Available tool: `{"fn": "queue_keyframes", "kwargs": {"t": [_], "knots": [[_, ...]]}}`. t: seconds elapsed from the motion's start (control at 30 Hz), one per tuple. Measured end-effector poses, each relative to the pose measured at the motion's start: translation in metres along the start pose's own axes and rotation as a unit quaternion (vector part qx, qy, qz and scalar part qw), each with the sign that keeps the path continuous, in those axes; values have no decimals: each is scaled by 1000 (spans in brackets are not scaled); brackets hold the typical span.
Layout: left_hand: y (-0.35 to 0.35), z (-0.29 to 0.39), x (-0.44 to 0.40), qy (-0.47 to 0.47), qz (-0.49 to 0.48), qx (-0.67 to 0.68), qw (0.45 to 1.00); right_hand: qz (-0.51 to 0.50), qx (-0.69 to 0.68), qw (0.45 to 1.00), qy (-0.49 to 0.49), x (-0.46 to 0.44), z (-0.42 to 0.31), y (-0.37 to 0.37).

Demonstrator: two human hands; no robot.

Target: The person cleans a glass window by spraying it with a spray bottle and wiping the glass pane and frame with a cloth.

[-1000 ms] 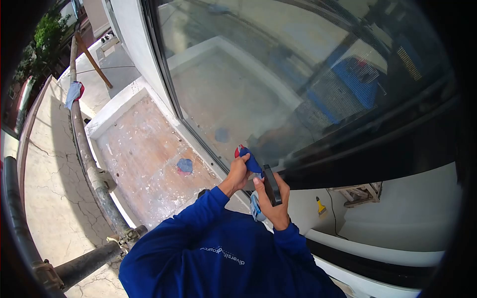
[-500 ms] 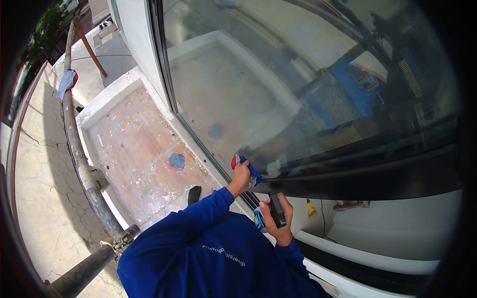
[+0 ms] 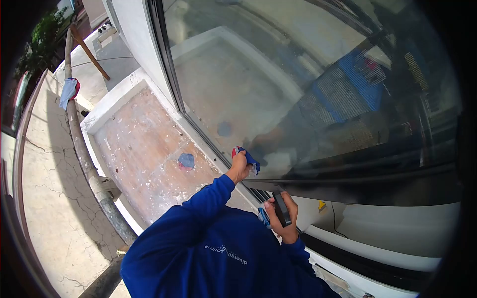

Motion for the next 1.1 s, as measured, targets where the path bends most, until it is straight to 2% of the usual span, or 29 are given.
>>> {"fn": "queue_keyframes", "kwargs": {"t": [0.03, 0.1, 0.17, 0.23, 0.3, 0.37, 0.4, 0.43, 0.5, 0.53, 0.57, 0.63, 0.73, 0.77, 0.8, 0.83, 0.87, 0.93, 0.97, 1.03, 1.1], "knots": [[16, 5, 21, 91, -6, -70, 993, 10, -1, 1000, -3, -5, -2, 1], [49, 13, 69, 276, 20, -201, 940, 24, 12, 999, -29, -15, -6, 2], [114, 94, 158, 522, -14, -258, 813, 31, 21, 998, -50, -22, -14, 3], [133, 167, 170, 619, -18, -292, 729, 40, 18, 999, -28, -27, -14, 11], [103, 213, 117, 608, 5, -243, 756, 44, 19, 999, -7, -26, -8, 19], [35, 189, 16, 378, 18, -126, 917, 47, 35, 998, 26, -30, -4, 30], [9, 169, -12, 245, 32, -67, 967, 44, 40, 997, 52, -29, -2, 36], [8, 132, 8, 134, 3, -43, 990, 40, 45, 995, 74, -31, 0, 40], [-9, 57, 19, -77, -65, -42, 994, 50, 48, 995, 77, -37, 3, 50], [-22, 22, 10, -162, -143, -44, 975, 52, 49, 994, 81, -41, 2, 55], [-28, -1, 8, -206, -140, -24, 968, 55, 51, 994, 82, -47, 1, 58], [-10, 2, 27, -213, -66, -21, 975, 69, 46, 995, 55, -63, -18, 65], [35, 61, 63, -12, -29, -35, 999, 82, 55, 994, 55, -69, -27, 62], [50, 88, 84, 111, -18, -89, 990, 81, 56, 994, 40, -66, -27, 58], [83, 116, 133, 195, -40, -112, 974, 81, 59, 995, 27, -61, -24, 52], [101, 130, 149, 323, -41, -192, 926, 81, 62, 995, 14, -53, -20, 44], [118, 138, 162, 444, -41, -265, 855, 85, 60, 995, -3, -42, -15, 37], [132, 123, 179, 571, -88, -370, 728, 132, 71, 989, -12, -22, -9, 24], [134, 106, 184, 586, -135, -408, 687, 150, 72, 986, -22, -13, -6, 19], [127, 74, 188, 614, -191, -484, 594, 130, 73, 988, 30, 8, 11, 10], [84, 43, 146, 587, -124, -500, 625, 125, 51, 989, 58, 18, 23, 4]]}}
Point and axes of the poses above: each hand's wrist, its own x-axis away from the middle knuckle, its own y-axis out of the palm, z = x × y, the point moved 5 cm from there along -x, towards the middle knuckle, and after that the axes turned 8 degrees about -y, right-handed, at the moved point
